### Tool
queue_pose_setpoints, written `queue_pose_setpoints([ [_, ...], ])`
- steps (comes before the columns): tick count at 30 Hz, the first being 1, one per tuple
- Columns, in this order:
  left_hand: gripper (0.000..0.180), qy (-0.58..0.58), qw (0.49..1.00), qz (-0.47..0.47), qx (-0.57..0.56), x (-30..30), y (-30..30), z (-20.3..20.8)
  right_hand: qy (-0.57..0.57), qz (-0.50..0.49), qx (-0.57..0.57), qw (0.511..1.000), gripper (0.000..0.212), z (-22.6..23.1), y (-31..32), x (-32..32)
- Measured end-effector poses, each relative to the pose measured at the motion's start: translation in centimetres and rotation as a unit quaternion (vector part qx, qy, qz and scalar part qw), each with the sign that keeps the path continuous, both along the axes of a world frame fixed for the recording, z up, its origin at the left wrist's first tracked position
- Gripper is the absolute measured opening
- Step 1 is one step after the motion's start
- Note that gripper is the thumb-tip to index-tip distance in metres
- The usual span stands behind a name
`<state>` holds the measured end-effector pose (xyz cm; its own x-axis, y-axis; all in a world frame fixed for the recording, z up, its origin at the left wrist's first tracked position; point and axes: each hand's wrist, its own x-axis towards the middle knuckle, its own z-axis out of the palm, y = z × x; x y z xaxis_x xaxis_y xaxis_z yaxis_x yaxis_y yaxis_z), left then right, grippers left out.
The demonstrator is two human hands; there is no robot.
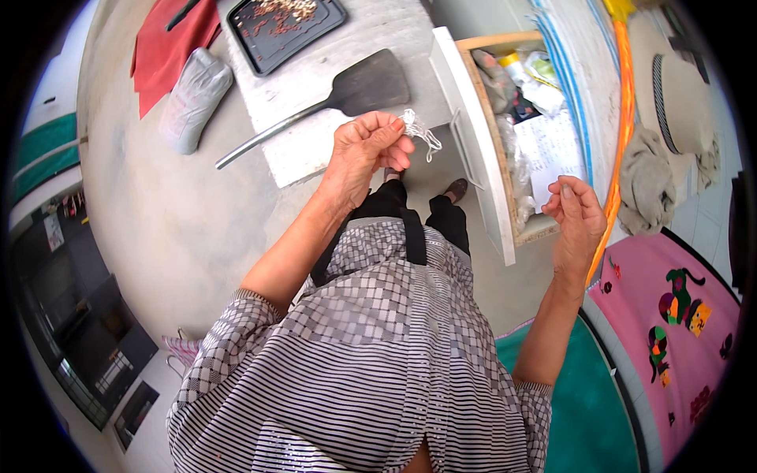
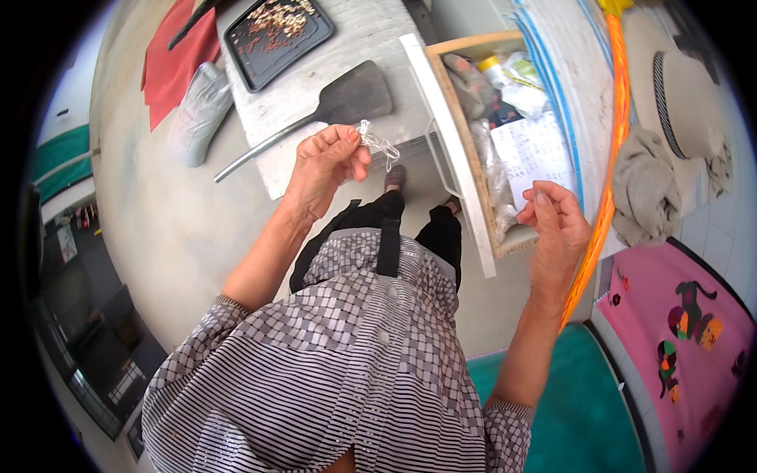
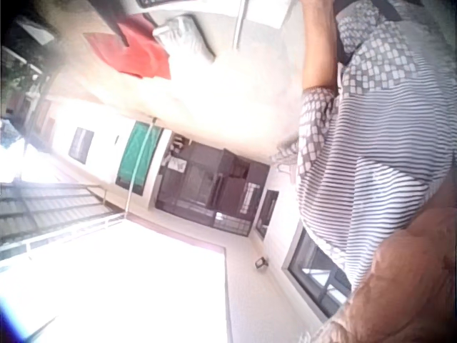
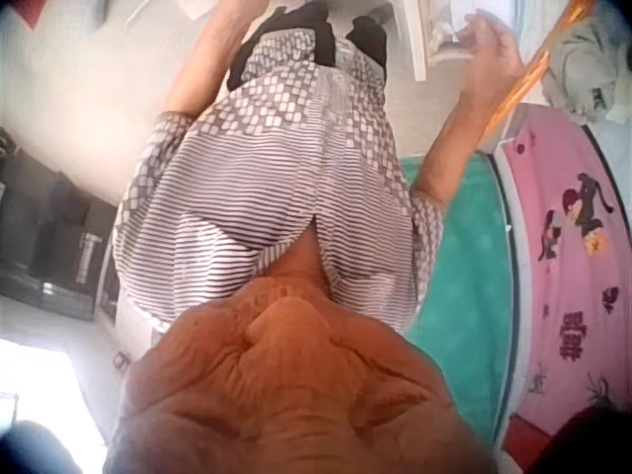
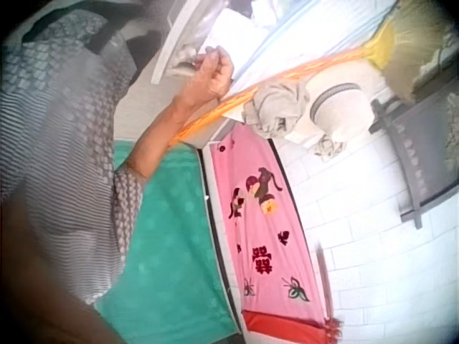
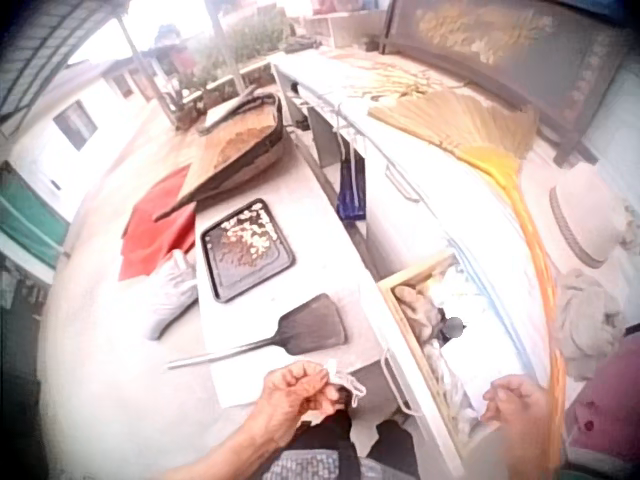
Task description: The person searches through a drawer, retrieves a string and a small part, and then ties the string around the handle of a broom before attaching it to a door handle.
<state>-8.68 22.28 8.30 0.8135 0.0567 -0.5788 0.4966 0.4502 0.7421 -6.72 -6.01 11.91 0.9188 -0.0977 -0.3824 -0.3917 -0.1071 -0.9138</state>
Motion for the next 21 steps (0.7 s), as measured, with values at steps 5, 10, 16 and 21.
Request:
queue_pose_setpoints([
  [5, 0.015, -0.02, 0.998, 0.011, -0.056, -0.4, -0.3, 2.2, -0.071, 0.134, -0.027, 0.988, 0.021, 1.8, 4.9, 0.2],
  [10, 0.017, -0.052, 0.998, -0.025, -0.03, -0.5, -1.3, 4.9, -0.23, 0.26, -0.08, 0.934, 0.024, 3.3, 10.5, 1.0],
  [16, 0.022, -0.071, 0.995, -0.042, -0.055, -1.1, -0.3, 6.7, -0.108, 0.229, 0.05, 0.966, 0.007, 4.2, 12.3, 1.5],
  [21, 0.023, -0.082, 0.993, -0.037, -0.071, -1.6, 0.1, 7.3, -0.054, 0.211, 0.097, 0.971, 0.009, 4.4, 12.1, 1.0],
])
